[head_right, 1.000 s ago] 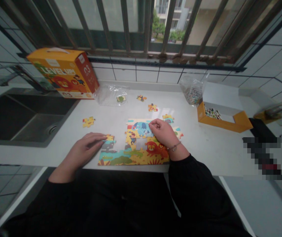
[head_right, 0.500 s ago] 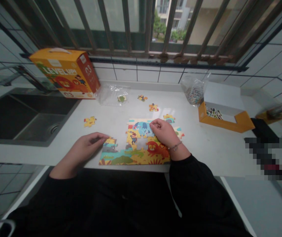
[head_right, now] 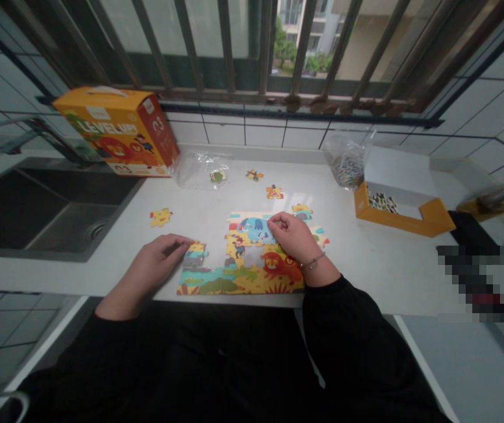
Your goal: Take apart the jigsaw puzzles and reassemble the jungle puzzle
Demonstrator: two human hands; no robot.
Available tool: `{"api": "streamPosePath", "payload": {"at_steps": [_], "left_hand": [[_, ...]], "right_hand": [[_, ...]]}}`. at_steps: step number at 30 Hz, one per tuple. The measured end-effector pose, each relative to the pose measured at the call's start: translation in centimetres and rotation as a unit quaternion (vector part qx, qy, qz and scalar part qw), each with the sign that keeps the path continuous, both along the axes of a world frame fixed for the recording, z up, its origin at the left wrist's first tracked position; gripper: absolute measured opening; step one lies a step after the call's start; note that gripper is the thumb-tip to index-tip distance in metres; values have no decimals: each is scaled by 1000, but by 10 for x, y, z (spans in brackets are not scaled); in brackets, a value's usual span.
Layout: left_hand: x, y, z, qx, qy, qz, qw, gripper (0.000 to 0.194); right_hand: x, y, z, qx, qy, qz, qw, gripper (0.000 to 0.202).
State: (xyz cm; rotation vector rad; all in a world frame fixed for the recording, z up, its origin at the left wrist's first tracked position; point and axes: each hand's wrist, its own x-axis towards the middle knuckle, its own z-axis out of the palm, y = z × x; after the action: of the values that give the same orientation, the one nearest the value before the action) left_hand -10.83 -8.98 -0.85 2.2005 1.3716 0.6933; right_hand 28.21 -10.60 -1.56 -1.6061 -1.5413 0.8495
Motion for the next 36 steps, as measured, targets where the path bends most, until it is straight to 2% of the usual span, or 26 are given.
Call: {"api": "streamPosePath", "payload": {"at_steps": [8, 11, 14, 17, 22, 26, 28, 30, 34, 36], "left_hand": [[-6, 5, -7, 31, 22, -44, 998, 22], [-4, 5, -5, 53, 31, -75, 995, 19], [-1, 1, 0, 79, 36, -81, 993, 19], [3, -7, 6, 108, 36, -88, 990, 20], [10, -31, 8, 128, 88, -149, 976, 24], [15, -52, 2, 138, 122, -128, 975, 24], [15, -60, -1, 144, 128, -118, 974, 27], [14, -64, -4, 148, 129, -118, 973, 34], [6, -63, -9, 162, 107, -126, 973, 52], [1, -60, -13, 167, 89, -136, 972, 53]], "right_hand": [[0, 1, 2, -2, -5, 4, 1000, 30], [1, 1, 1, -4, -8, 6, 1000, 29], [0, 1, 1, 0, -8, 4, 1000, 28], [-1, 0, 3, 3, -3, 2, 1000, 29], [-2, 0, 3, 6, 0, 0, 1000, 31], [-2, 0, 2, 20, 25, -13, 999, 33], [2, 1, 3, 43, 46, -52, 997, 37], [10, 2, 5, 89, 68, -122, 986, 42], [45, 2, 10, 181, 109, -282, 936, 50], [67, -2, 11, 190, 63, -335, 921, 49]]}}
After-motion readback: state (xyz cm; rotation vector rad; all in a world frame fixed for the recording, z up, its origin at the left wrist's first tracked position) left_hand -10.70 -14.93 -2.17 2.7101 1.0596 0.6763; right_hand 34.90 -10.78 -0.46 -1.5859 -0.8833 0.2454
